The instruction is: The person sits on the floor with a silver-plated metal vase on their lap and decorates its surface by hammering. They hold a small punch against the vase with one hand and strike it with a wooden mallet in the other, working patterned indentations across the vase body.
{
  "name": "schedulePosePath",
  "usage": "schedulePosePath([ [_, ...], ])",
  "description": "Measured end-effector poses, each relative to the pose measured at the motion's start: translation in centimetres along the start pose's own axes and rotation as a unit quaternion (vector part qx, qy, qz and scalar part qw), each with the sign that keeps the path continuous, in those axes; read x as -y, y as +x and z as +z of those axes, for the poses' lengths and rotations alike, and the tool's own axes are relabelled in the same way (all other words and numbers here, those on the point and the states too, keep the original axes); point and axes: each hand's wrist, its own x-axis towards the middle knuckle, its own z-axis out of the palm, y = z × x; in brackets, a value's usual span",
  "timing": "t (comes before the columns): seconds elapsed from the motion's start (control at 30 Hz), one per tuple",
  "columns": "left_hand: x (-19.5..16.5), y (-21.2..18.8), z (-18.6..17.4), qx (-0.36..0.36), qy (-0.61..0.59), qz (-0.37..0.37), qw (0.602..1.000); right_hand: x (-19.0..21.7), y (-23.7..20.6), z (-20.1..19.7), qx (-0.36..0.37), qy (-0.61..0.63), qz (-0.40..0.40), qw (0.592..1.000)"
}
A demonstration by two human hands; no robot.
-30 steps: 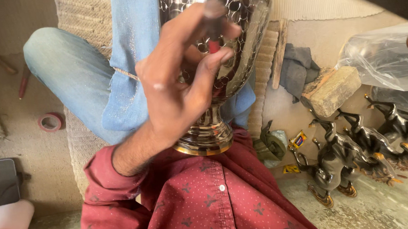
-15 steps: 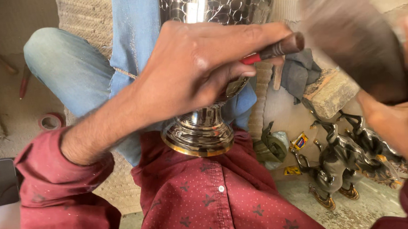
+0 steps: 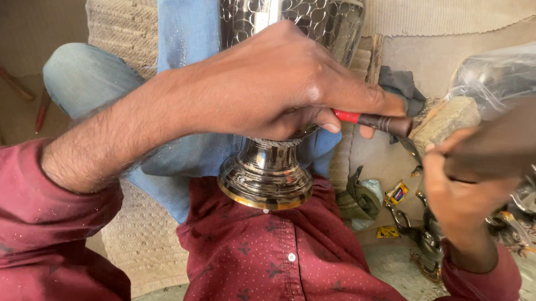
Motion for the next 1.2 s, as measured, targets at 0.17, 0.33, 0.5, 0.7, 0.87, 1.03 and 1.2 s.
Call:
schedulePosePath([
  [0.17,0.2,1.0,-0.8,0.071,-0.063,0.018,0.995,0.8,-2.0,1.2,-0.032,0.016,-0.005,0.999],
  [0.33,0.3,2.0,-0.5,0.186,-0.007,-0.043,0.982,0.4,-3.2,1.5,-0.024,0.011,-0.023,0.999],
  [0.5,0.3,1.8,-0.9,0.112,-0.025,0.008,0.993,-0.7,-5.2,2.6,-0.048,-0.003,0.013,0.999],
  [0.7,-1.4,-0.8,0.3,-0.178,-0.015,-0.138,0.974,-3.2,-3.7,2.7,-0.055,0.03,0.04,0.997],
  [0.87,-0.8,-1.8,0.8,-0.187,0.021,-0.104,0.977,-3.9,1.0,-2.2,0.037,-0.032,0.058,0.997],
  [1.03,-0.3,-1.7,0.3,-0.169,0.012,-0.029,0.985,-2.5,4.5,-4.8,0.09,0.066,0.138,0.984],
  [1.2,-1.3,-1.6,0.3,-0.17,0.029,-0.086,0.981,-2.9,7.0,-5.8,0.19,0.088,0.214,0.954],
])
